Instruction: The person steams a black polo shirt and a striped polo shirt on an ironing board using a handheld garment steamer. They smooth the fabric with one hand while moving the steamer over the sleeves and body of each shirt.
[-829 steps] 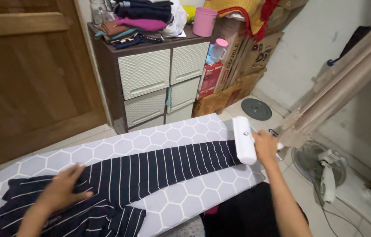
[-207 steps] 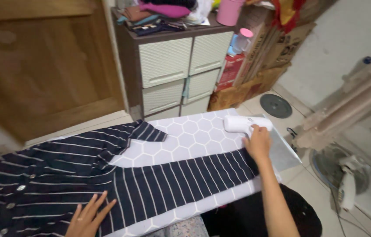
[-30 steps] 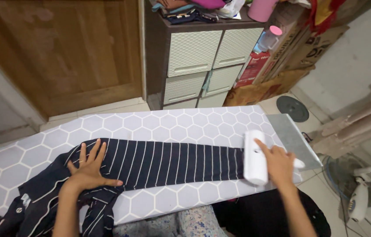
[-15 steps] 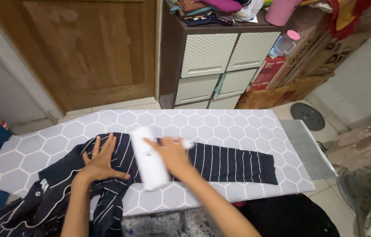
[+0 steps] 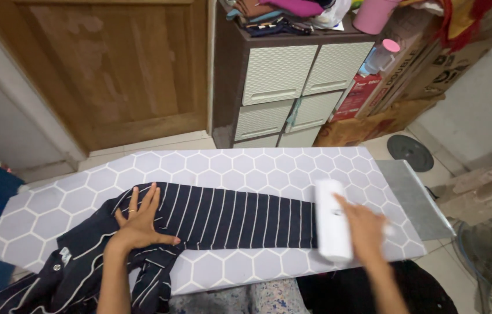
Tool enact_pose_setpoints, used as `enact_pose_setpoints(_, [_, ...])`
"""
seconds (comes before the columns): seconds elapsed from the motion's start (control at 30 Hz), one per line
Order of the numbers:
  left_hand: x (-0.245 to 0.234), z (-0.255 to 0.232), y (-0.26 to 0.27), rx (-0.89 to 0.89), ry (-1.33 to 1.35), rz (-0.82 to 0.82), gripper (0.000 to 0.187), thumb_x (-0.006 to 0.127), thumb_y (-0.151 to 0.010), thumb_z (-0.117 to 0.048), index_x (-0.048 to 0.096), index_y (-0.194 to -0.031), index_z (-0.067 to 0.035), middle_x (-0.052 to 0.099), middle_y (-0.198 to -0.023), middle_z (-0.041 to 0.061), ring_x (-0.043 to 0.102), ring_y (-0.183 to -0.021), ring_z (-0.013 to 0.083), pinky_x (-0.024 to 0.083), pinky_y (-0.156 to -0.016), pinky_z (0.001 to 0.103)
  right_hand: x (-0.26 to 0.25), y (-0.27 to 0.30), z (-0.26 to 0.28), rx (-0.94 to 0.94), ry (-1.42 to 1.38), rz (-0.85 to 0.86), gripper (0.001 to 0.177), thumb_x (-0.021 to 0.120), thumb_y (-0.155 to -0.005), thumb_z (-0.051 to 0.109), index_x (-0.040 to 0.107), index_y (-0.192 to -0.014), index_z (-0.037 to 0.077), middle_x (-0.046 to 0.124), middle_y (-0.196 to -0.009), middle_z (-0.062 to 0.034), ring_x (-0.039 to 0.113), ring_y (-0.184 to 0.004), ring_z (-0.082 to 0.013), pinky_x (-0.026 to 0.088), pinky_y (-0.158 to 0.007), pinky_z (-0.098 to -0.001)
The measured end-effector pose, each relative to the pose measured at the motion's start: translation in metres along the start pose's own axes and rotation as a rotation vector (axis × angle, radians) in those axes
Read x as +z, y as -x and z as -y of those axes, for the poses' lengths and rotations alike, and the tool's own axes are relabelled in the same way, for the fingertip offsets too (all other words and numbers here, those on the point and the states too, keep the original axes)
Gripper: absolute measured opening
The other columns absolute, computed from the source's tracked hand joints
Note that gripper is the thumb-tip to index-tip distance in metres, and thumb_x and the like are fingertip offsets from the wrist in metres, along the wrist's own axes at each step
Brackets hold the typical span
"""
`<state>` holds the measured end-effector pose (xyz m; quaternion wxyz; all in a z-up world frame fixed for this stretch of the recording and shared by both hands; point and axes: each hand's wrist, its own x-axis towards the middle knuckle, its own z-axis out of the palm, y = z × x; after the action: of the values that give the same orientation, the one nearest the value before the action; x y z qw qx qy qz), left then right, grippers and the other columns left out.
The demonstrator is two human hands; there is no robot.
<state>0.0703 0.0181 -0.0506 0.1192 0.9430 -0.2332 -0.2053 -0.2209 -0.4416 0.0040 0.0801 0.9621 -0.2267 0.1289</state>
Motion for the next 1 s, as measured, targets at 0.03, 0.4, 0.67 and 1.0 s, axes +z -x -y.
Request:
enact_pose_setpoints(0.03, [-0.001,0.001,0.0,0.002,0.005,-0.002,0.166,0.094,-0.036,-0.074,0.0,-0.162,-0.019,-0.01,-0.173,-0.006,-0.02,-0.158,0.0279,-0.004,-0.116,0.074,0.0,-0.015,0.031,-0.107,-0.13,0.024,0.066,0.051,-0.093,0.007,0.048,-0.155,0.029,0.069,-0.111,-0.0133,0.065,-0.102,-0.0277,0.048,-0.098,-0.047])
enact_pose_setpoints(0.4, [0.002,0.005,0.001,0.006,0.04,-0.015,0.158,0.092,-0.042,-0.07,0.002,-0.163,-0.02,-0.01,-0.174,-0.003,-0.017,-0.159,0.0263,-0.001,-0.117,0.073,-0.015,-0.054,0.309,-0.693,-0.495,-0.084,0.056,0.055,-0.096,0.015,0.056,-0.149,0.034,0.059,-0.091,-0.0128,0.062,-0.09,-0.0299,0.041,-0.09,-0.0506])
enact_pose_setpoints(0.67, [0.003,0.004,-0.002,-0.017,0.055,-0.009,0.172,0.098,-0.035,-0.07,-0.005,-0.162,-0.019,-0.011,-0.172,-0.003,-0.019,-0.157,0.0233,-0.007,-0.117,0.07,0.014,-0.005,0.03,-0.03,-0.032,0.221,0.064,0.054,-0.098,0.014,0.042,-0.154,0.042,0.066,-0.095,-0.0093,0.068,-0.086,-0.0253,0.055,-0.085,-0.0468])
enact_pose_setpoints(1.0, [0.006,0.005,-0.004,0.017,0.007,-0.026,0.152,0.094,-0.04,-0.076,0.011,-0.161,-0.034,-0.009,-0.172,-0.006,-0.02,-0.157,0.0296,-0.006,-0.114,0.075,-0.007,0.011,-0.033,0.062,0.015,-0.055,0.061,0.048,-0.096,0.016,0.046,-0.152,0.041,0.065,-0.097,-0.0063,0.064,-0.097,-0.0261,0.036,-0.101,-0.0668])
